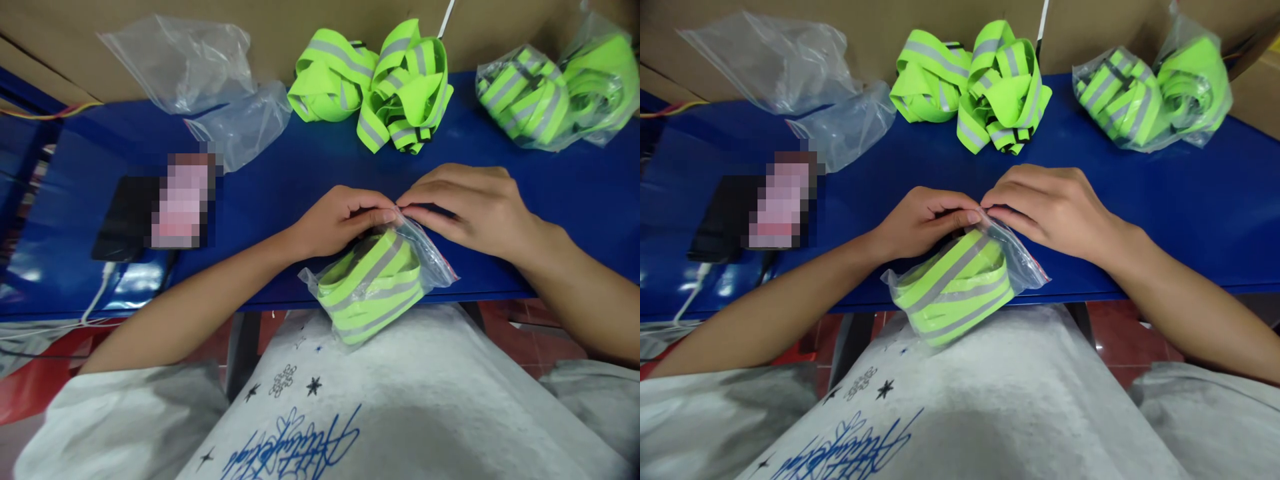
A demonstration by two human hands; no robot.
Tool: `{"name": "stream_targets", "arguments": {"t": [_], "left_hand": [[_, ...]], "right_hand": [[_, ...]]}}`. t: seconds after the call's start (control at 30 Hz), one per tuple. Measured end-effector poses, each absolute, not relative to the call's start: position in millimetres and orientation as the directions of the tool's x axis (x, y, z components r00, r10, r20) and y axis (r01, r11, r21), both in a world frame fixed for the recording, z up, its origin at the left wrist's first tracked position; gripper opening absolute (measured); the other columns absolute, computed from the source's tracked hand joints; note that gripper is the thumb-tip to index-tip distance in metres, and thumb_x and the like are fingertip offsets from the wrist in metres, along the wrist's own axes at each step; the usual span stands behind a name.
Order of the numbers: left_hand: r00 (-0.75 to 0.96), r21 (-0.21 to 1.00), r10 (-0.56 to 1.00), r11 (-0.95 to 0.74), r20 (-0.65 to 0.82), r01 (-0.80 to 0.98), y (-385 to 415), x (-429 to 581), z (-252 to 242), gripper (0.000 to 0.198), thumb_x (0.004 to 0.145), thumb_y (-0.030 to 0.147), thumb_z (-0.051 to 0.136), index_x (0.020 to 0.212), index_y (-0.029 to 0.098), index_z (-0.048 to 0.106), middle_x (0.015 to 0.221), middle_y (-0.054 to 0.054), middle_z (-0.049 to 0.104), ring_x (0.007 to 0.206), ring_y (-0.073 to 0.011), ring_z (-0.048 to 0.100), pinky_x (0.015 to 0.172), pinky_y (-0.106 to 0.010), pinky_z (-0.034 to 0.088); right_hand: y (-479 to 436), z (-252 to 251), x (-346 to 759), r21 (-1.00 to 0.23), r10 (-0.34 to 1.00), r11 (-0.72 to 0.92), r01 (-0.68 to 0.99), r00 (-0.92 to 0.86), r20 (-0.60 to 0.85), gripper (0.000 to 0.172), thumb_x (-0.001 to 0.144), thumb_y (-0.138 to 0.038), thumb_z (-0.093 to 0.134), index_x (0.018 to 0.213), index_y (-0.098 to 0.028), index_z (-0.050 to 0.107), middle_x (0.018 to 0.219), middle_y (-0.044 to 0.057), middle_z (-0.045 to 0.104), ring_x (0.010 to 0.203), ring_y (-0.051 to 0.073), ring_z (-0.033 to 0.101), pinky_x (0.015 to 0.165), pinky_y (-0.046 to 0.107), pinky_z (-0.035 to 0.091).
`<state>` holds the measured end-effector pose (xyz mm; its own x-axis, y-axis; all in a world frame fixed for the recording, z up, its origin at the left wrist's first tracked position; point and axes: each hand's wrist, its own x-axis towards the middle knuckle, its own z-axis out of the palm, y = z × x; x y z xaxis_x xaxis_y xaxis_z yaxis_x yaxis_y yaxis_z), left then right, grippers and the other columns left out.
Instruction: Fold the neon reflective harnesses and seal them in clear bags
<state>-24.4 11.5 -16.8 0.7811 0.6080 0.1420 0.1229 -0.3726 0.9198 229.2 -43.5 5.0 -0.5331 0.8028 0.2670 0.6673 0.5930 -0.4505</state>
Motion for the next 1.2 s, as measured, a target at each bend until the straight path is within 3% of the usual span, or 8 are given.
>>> {"name": "stream_targets", "arguments": {"t": [0.17,0.3,0.43,0.57,0.8,0.97,1.2], "left_hand": [[0.8,0.915,0.586,-0.381,0.13,0.131,12.1,-24.2,-18.4,0.032,0.104,0.046,0.065,0.105,0.02,0.083,0.101,-0.004,0.082,0.093,-0.0157,0.075,0.082,-0.022,0.056],[0.815,0.909,0.565,-0.397,0.131,0.129,11.6,-22.5,-19.4,0.038,0.104,0.052,0.065,0.103,0.019,0.083,0.091,-0.003,0.08,0.085,-0.0144,0.073,0.076,-0.021,0.053],[0.812,0.916,0.568,-0.383,0.13,0.121,10.9,-21.7,-19.4,0.04,0.103,0.052,0.065,0.104,0.016,0.083,0.091,-0.003,0.08,0.085,-0.0139,0.072,0.076,-0.02,0.053],[0.812,0.928,0.567,-0.36,0.138,0.093,11.1,-22.0,-19.9,0.031,0.104,0.042,0.066,0.106,0.015,0.082,0.098,-0.004,0.082,0.091,-0.0137,0.074,0.08,-0.019,0.054],[0.816,0.921,0.549,-0.386,0.181,0.055,11.6,-22.3,-18.3,0.025,0.106,0.034,0.065,0.106,0.016,0.082,0.102,-0.003,0.083,0.096,-0.0134,0.076,0.085,-0.019,0.055],[0.824,0.918,0.544,-0.388,0.159,0.079,11.1,-22.9,-18.4,0.031,0.106,0.041,0.064,0.103,0.016,0.081,0.098,-0.003,0.082,0.092,-0.0139,0.075,0.083,-0.019,0.054],[0.794,0.928,0.585,-0.364,0.163,0.077,12.2,-22.7,-18.8,0.041,0.103,0.053,0.066,0.101,0.015,0.081,0.097,-0.004,0.08,0.09,-0.014,0.073,0.081,-0.021,0.054]], "right_hand": [[-44.2,6.4,225.3,-0.443,0.797,0.602,0.664,-0.537,0.277,0.025,0.105,-0.048,0.061,0.114,-0.035,0.079,0.115,0.005,0.076,0.11,0.029,0.07,0.094,0.042,0.05],[-43.7,5.6,221.8,-0.268,0.765,0.641,0.719,-0.568,0.305,0.026,0.106,-0.046,0.057,0.105,-0.031,0.078,0.102,0.005,0.075,0.099,0.026,0.069,0.081,0.038,0.048],[-39.8,1.0,221.5,-0.09,0.601,0.745,0.661,-0.607,0.52,0.018,0.105,-0.032,0.057,0.097,-0.025,0.071,0.089,0.002,0.071,0.084,0.018,0.066,0.067,0.032,0.043],[-36.1,1.8,224.7,-0.198,0.571,0.792,0.577,-0.588,0.573,0.006,0.098,-0.02,0.063,0.095,-0.022,0.066,0.087,0.0,0.069,0.078,0.015,0.064,0.064,0.029,0.043],[-37.9,5.9,228.7,-0.328,0.634,0.77,0.547,-0.605,0.481,0.011,0.103,-0.032,0.066,0.105,-0.03,0.076,0.104,0.001,0.078,0.093,0.019,0.074,0.077,0.033,0.056],[-41.7,3.6,227.3,-0.31,0.635,0.768,0.561,-0.602,0.484,0.017,0.105,-0.033,0.064,0.112,-0.032,0.079,0.107,0.001,0.08,0.095,0.02,0.076,0.079,0.035,0.058],[-47.8,6.3,224.5,-0.167,0.641,0.741,0.651,-0.612,0.463,0.022,0.107,-0.039,0.058,0.114,-0.033,0.079,0.104,0.001,0.08,0.092,0.021,0.075,0.078,0.038,0.056]]}}
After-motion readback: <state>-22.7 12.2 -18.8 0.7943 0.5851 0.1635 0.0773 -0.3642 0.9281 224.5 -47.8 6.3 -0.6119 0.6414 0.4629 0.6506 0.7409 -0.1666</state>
